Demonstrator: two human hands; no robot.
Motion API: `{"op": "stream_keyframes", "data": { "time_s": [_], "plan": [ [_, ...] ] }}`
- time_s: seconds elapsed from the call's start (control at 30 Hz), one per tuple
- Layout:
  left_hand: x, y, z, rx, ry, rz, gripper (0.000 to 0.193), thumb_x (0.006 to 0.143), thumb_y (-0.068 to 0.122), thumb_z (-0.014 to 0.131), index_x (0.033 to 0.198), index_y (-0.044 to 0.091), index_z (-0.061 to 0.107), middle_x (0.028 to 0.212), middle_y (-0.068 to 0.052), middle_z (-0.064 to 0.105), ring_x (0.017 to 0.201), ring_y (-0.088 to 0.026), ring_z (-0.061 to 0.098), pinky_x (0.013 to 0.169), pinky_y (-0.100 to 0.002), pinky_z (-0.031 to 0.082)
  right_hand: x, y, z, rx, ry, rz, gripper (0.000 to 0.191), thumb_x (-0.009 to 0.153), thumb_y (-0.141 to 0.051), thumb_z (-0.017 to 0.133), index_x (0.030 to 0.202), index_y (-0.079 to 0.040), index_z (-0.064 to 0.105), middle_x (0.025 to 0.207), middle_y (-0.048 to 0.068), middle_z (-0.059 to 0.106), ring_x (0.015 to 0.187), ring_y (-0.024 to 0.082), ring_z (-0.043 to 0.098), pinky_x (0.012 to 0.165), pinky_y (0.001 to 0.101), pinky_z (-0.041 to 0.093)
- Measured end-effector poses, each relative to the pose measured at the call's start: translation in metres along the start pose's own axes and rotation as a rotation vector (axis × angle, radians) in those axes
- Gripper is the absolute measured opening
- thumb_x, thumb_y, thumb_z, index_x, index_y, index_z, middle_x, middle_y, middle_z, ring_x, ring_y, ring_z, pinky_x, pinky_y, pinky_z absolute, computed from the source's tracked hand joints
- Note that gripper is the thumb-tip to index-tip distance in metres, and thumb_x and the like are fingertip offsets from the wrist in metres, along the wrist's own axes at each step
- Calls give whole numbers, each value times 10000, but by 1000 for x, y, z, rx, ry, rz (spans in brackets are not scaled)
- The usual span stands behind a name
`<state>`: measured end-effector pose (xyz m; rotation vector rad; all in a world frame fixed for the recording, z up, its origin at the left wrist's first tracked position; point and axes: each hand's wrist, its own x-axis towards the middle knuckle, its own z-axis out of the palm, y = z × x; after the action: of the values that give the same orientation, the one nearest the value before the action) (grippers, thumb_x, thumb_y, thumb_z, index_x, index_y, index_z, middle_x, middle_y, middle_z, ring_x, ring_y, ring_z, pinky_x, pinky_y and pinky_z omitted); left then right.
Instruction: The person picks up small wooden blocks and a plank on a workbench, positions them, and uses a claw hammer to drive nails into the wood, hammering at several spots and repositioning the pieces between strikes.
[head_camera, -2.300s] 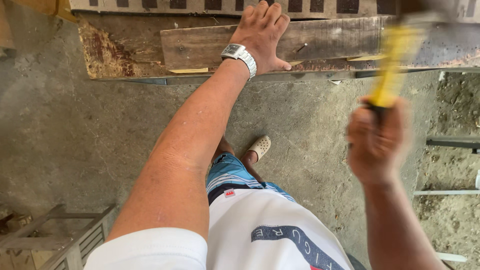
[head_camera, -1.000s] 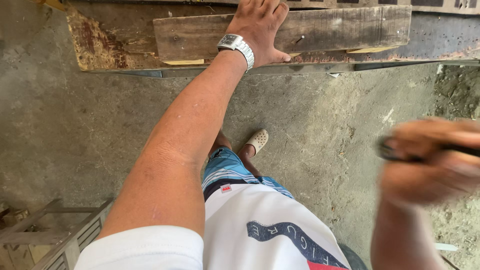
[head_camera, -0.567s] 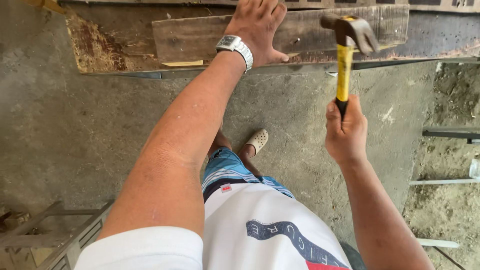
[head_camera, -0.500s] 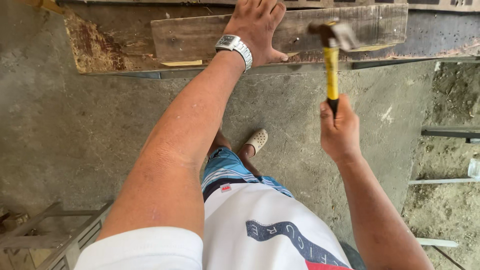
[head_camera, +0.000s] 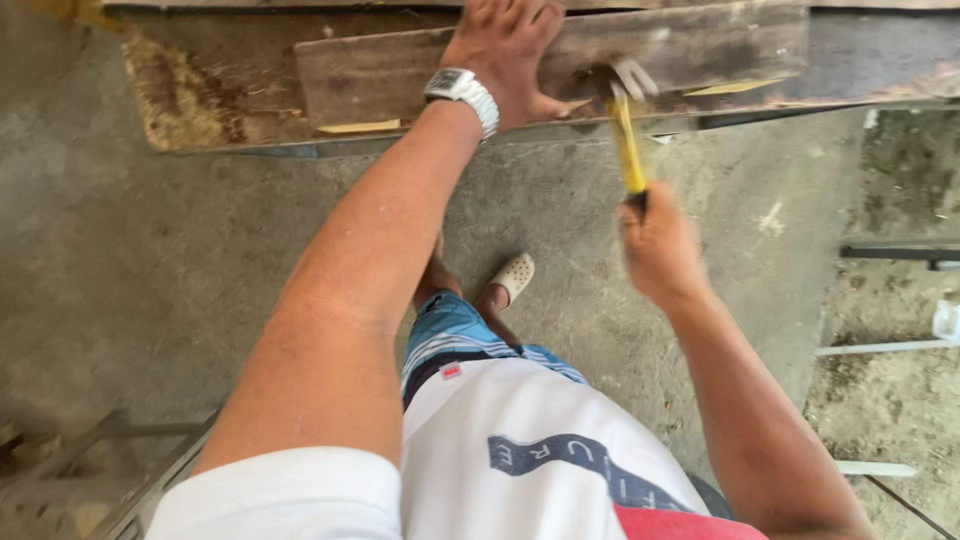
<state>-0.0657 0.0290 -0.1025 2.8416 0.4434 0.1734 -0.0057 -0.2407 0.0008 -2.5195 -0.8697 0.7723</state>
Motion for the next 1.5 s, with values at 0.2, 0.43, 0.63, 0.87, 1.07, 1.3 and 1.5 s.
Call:
{"op": "stream_keyframes", "data": {
  "time_s": [0.2, 0.43, 0.63, 0.87, 1.07, 1.3, 1.5],
  "plan": [
    [0, 11, -12, 82, 106, 18, 1101, 616, 819, 772, 1393, 80, 519, 1390, -162, 445, 1320, -352, 364, 1111, -525, 253, -19, 41, 10, 172, 96, -170, 149, 1084, -207, 544, 1059, -60, 531, 760, 129, 595, 645, 275, 600, 612, 398, 476],
    [0, -3, -3, 95, 104, 32, 1062, 637, 805, 799, 1334, 40, 562, 1361, -180, 489, 1320, -342, 393, 1111, -524, 280, -33, 10, -24, 521, 181, -266, 185, 1157, -265, 515, 1151, -80, 524, 803, 9, 566, 616, 58, 532, 534, 249, 480],
    [-3, -1, -6, 19, 140, 42, 990, 647, 735, 854, 1314, 60, 574, 1381, -150, 498, 1345, -330, 390, 1132, -512, 288, -12, 32, 9, 819, 311, -413, 223, 1149, -263, 544, 1103, -45, 554, 785, 72, 560, 593, 149, 533, 540, 313, 455],
    [-2, 0, -6, 31, 115, 35, 1054, 626, 810, 852, 1310, 63, 559, 1343, -161, 503, 1307, -345, 390, 1083, -534, 290, 8, 18, 7, 176, 64, -156, 194, 1105, -224, 549, 1095, -33, 517, 782, 187, 607, 669, 369, 574, 628, 452, 470],
    [-5, -4, 9, 103, 252, 77, 1091, 642, 782, 822, 1419, 77, 525, 1385, -139, 507, 1287, -324, 433, 1055, -511, 313, -7, 35, 12, 730, 297, -356, 170, 1133, -211, 530, 1166, -54, 471, 904, 199, 540, 625, 347, 466, 568, 404, 430],
    [5, -6, -9, 119, 1, -16, 1058, 654, 778, 822, 1367, 54, 528, 1373, -172, 485, 1322, -338, 398, 1117, -514, 293, 26, 20, 38, 128, 22, -64, 217, 1067, -224, 566, 1057, -27, 476, 785, 242, 627, 730, 453, 609, 645, 519, 473],
    [8, -7, -20, 35, 86, 16, 1032, 579, 731, 831, 1319, 67, 553, 1319, -154, 486, 1255, -346, 399, 1062, -519, 293, 14, 2, 15, 310, 135, -84, 196, 1059, -235, 551, 1050, -50, 484, 749, 229, 588, 661, 451, 593, 610, 515, 477]
  ]
}}
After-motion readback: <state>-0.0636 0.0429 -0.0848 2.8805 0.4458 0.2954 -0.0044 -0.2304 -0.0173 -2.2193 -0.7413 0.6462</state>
